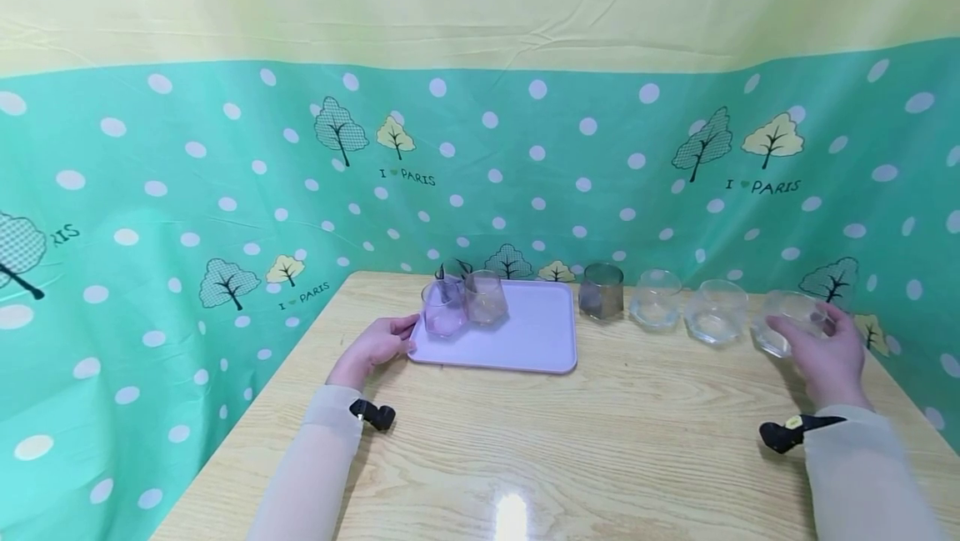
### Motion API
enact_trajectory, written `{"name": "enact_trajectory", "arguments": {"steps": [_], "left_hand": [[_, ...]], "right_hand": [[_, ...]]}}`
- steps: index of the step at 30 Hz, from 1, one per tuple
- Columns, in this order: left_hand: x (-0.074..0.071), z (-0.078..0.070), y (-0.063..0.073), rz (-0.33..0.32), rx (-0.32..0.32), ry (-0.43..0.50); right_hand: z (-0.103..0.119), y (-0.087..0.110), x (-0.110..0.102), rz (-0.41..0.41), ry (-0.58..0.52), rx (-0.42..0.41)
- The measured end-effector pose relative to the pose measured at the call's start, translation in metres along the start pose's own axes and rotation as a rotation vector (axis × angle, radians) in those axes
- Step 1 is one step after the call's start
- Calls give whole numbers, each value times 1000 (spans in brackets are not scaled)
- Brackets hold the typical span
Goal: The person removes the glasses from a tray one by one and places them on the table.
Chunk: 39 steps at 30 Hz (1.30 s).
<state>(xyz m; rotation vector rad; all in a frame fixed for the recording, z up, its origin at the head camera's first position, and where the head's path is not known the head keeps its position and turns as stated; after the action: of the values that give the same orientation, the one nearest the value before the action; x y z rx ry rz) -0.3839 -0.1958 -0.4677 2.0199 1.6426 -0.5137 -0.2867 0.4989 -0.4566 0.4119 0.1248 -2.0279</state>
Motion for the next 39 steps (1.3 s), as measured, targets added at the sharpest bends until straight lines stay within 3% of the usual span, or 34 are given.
{"name": "enact_trajectory", "arguments": {"steps": [6,17,28,33,39], "left_hand": [[-1,2,-1,-7,3,-10],[0,3,-1,-16,19,-5],[0,1,2,-27,-7,9],[-1,1,0,-22,6,10],[-1,2,-2,-19,12,16]], "right_hand": [[-6,-2,1,44,28,-43],[-9,-2,2,43,81,-65],[-3,7,7,39,71,-96],[-6,7,8,21,41,-90],[-8,10,9,-65,37,-30]]}}
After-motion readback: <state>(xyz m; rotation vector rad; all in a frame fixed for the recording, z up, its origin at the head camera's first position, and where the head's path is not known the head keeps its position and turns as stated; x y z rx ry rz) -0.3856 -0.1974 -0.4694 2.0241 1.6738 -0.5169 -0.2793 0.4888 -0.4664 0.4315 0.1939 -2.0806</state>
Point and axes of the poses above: each hand's wrist, its own y-axis away from the middle knuckle, its own x-axis out of the palm, z = x × y, the point moved 4 cm from there along -y, towards the middle knuckle, and after that the axes turned 3 degrees about z, right-handed, at the moved point
